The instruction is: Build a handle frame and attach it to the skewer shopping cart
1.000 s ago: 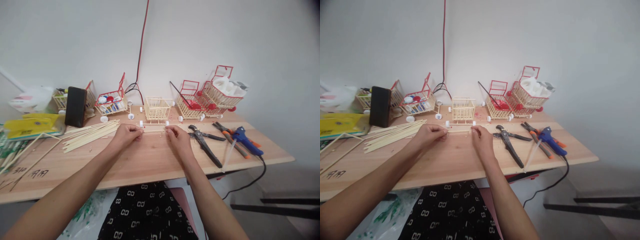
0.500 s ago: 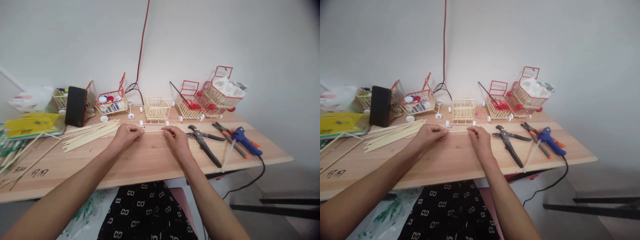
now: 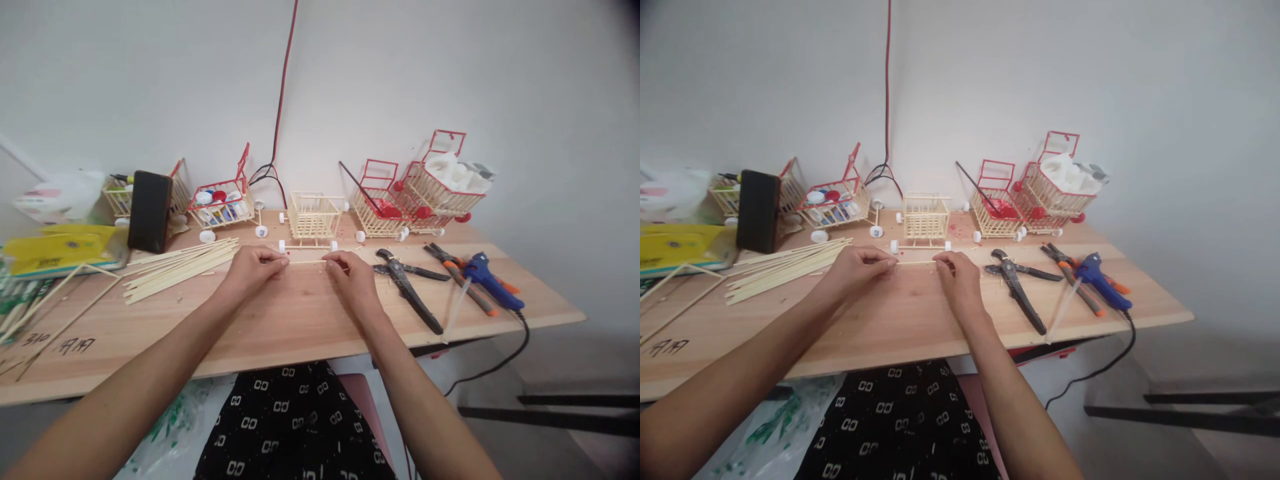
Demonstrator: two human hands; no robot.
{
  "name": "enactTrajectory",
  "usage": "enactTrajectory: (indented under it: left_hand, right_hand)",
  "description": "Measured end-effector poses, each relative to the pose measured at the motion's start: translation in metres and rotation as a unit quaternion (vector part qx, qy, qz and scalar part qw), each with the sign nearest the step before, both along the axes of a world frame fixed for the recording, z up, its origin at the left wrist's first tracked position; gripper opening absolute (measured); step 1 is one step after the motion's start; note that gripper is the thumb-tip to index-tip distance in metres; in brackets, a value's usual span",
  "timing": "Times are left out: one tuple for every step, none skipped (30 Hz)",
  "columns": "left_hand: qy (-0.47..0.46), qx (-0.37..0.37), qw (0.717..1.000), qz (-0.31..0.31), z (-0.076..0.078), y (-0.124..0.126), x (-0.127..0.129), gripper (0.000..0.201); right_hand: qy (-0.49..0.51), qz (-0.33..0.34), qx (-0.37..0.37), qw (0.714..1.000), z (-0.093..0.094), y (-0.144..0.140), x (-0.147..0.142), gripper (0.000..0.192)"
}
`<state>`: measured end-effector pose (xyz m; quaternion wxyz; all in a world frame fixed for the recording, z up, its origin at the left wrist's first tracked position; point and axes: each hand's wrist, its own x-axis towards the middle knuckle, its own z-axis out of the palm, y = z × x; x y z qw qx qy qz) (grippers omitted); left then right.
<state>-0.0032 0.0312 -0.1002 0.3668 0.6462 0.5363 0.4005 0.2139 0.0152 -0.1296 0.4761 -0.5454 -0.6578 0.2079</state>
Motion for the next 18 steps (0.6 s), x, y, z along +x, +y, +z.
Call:
enactTrajectory:
  left_hand:
    - [0.011,0.008,1.000,0.000,0.0004,0.0001,-0.0001,0.020]
    - [0.020,0.014,1.000,-0.002,0.0005,0.0002,-0.0001,0.019]
    - [0.024,0.017,1.000,-0.005,0.0005,0.0003,-0.0001,0.019]
    - [0.024,0.019,0.999,-0.007,0.0003,0.0005,0.0000,0.020]
    - [0.023,0.020,0.999,-0.009,0.0000,0.0005,0.0002,0.020]
    - [0.021,0.020,1.000,-0.009,-0.0002,0.0006,0.0005,0.020]
    - [0.018,0.020,1.000,-0.008,-0.0004,0.0006,0.0008,0.020]
    - [0.014,0.021,1.000,-0.006,-0.0004,0.0007,0.0010,0.020]
    - [0.009,0.022,1.000,-0.005,-0.0005,0.0008,0.0011,0.020]
    - [0.002,0.024,1.000,-0.004,-0.0005,0.0012,0.0011,0.020]
    - [-0.007,0.024,1.000,-0.006,-0.0006,0.0017,0.0007,0.021]
    - [-0.023,0.022,0.999,-0.010,-0.0009,0.0024,0.0001,0.023]
    - [-0.044,0.013,0.999,-0.017,-0.0014,0.0034,-0.0008,0.026]
    - [-0.070,-0.003,0.997,-0.027,-0.0022,0.0044,-0.0018,0.030]
    - [-0.099,-0.024,0.994,-0.038,-0.0030,0.0055,-0.0030,0.033]
    - [-0.130,-0.049,0.989,-0.050,-0.0040,0.0064,-0.0042,0.035]
    - [-0.161,-0.075,0.982,-0.061,-0.0049,0.0071,-0.0052,0.037]
    - [-0.189,-0.100,0.974,-0.071,-0.0058,0.0076,-0.0060,0.039]
  right_hand:
    - [-0.002,-0.001,0.001,1.000,0.0000,0.0000,-0.0001,0.021]
    - [-0.004,-0.001,0.001,1.000,0.0000,0.0001,-0.0002,0.021]
    - [-0.005,-0.001,0.001,1.000,-0.0001,0.0002,-0.0002,0.020]
    - [-0.007,0.000,0.000,1.000,-0.0002,0.0004,-0.0003,0.020]
    - [-0.007,0.000,-0.001,1.000,-0.0003,0.0006,-0.0003,0.020]
    - [-0.007,0.001,-0.001,1.000,-0.0004,0.0007,-0.0005,0.020]
    - [-0.006,0.002,-0.001,1.000,-0.0005,0.0008,-0.0007,0.020]
    - [-0.004,0.003,0.000,1.000,-0.0005,0.0008,-0.0010,0.020]
    - [-0.001,0.003,0.000,1.000,-0.0002,0.0008,-0.0014,0.020]
    - [0.004,0.001,0.000,1.000,0.0002,0.0007,-0.0018,0.021]
    - [0.009,-0.001,0.000,1.000,0.0009,0.0005,-0.0022,0.021]
    - [0.017,-0.001,-0.002,1.000,0.0017,0.0005,-0.0026,0.021]
    - [0.025,0.000,-0.006,1.000,0.0027,0.0005,-0.0027,0.022]
    - [0.035,0.003,-0.012,0.999,0.0037,0.0007,-0.0027,0.023]
    - [0.047,0.009,-0.020,0.999,0.0046,0.0011,-0.0023,0.023]
    - [0.059,0.017,-0.029,0.998,0.0053,0.0017,-0.0017,0.024]
    - [0.072,0.024,-0.038,0.996,0.0057,0.0024,-0.0009,0.025]
    - [0.084,0.031,-0.048,0.995,0.0058,0.0032,0.0001,0.026]
